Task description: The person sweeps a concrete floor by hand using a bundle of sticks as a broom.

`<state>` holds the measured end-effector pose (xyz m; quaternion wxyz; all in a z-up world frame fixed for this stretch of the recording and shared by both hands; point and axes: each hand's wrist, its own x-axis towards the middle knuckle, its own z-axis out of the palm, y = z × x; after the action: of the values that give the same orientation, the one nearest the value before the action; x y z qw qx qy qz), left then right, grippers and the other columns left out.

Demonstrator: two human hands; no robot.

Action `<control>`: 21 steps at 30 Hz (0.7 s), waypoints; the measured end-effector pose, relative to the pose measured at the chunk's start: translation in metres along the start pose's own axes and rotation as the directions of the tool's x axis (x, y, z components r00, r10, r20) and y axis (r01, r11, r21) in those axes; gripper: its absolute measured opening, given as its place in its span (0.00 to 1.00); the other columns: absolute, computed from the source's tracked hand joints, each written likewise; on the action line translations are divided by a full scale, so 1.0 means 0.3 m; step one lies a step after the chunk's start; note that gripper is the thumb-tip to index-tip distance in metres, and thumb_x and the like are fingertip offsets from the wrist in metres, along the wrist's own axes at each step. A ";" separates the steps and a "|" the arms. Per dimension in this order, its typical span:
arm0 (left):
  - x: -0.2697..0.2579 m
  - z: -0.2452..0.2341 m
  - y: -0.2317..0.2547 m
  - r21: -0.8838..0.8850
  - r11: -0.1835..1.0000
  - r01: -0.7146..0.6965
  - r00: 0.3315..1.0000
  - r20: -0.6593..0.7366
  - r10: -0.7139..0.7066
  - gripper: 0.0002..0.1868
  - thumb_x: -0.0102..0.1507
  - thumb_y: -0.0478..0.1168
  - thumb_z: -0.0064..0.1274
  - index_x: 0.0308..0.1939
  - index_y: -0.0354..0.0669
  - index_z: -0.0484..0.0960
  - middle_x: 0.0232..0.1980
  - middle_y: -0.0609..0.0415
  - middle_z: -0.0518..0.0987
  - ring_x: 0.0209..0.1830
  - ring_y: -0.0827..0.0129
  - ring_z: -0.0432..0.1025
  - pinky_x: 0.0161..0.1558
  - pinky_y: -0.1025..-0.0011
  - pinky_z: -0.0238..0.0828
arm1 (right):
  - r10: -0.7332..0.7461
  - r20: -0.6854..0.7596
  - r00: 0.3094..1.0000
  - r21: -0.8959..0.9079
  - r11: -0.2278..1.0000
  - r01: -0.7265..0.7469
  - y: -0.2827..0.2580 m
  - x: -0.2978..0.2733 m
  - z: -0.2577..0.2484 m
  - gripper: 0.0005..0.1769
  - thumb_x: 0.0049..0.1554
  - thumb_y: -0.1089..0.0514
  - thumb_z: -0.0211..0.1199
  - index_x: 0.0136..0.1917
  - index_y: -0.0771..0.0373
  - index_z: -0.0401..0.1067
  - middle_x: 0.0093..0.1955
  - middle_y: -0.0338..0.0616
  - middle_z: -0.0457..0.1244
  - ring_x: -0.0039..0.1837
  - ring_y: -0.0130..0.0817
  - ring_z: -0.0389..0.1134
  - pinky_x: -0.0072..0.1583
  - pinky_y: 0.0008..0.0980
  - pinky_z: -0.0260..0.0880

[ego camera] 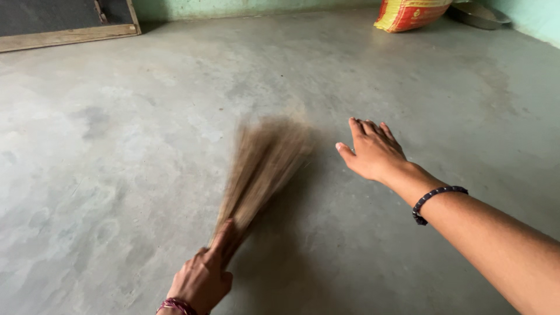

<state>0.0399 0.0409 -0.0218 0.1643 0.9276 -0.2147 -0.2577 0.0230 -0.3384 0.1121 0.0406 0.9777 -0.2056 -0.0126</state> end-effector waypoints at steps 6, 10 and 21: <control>-0.085 0.165 0.142 0.325 0.888 -0.326 0.940 0.209 0.268 0.53 0.61 0.38 0.48 0.82 0.76 0.35 0.58 0.43 0.78 0.45 0.55 0.78 0.49 0.61 0.79 | 0.001 -0.132 0.991 0.060 0.998 0.007 0.126 0.033 -0.049 0.44 0.65 0.37 0.44 0.82 0.68 0.42 0.81 0.58 0.47 0.82 0.46 0.44 0.80 0.46 0.36; -0.075 0.173 0.106 0.393 0.808 -0.438 0.892 0.298 0.339 0.51 0.63 0.38 0.43 0.83 0.74 0.33 0.57 0.43 0.76 0.40 0.60 0.76 0.43 0.64 0.78 | 0.033 -0.068 0.997 0.014 0.999 -0.032 0.169 0.016 -0.036 0.44 0.65 0.36 0.43 0.82 0.65 0.41 0.82 0.55 0.46 0.83 0.44 0.43 0.81 0.45 0.35; -0.002 0.139 0.004 0.515 0.805 -0.293 0.956 0.151 0.252 0.44 0.69 0.38 0.32 0.85 0.69 0.29 0.57 0.45 0.74 0.26 0.72 0.69 0.28 0.70 0.75 | 0.036 -0.006 0.999 -0.060 0.998 -0.037 0.222 -0.009 0.048 0.43 0.64 0.35 0.43 0.83 0.60 0.40 0.84 0.46 0.42 0.84 0.41 0.37 0.81 0.45 0.30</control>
<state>0.0163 0.0322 -0.0550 -0.0721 0.8857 -0.4145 -0.1963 -0.0068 -0.3991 0.1033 0.0708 0.9721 -0.2229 -0.0154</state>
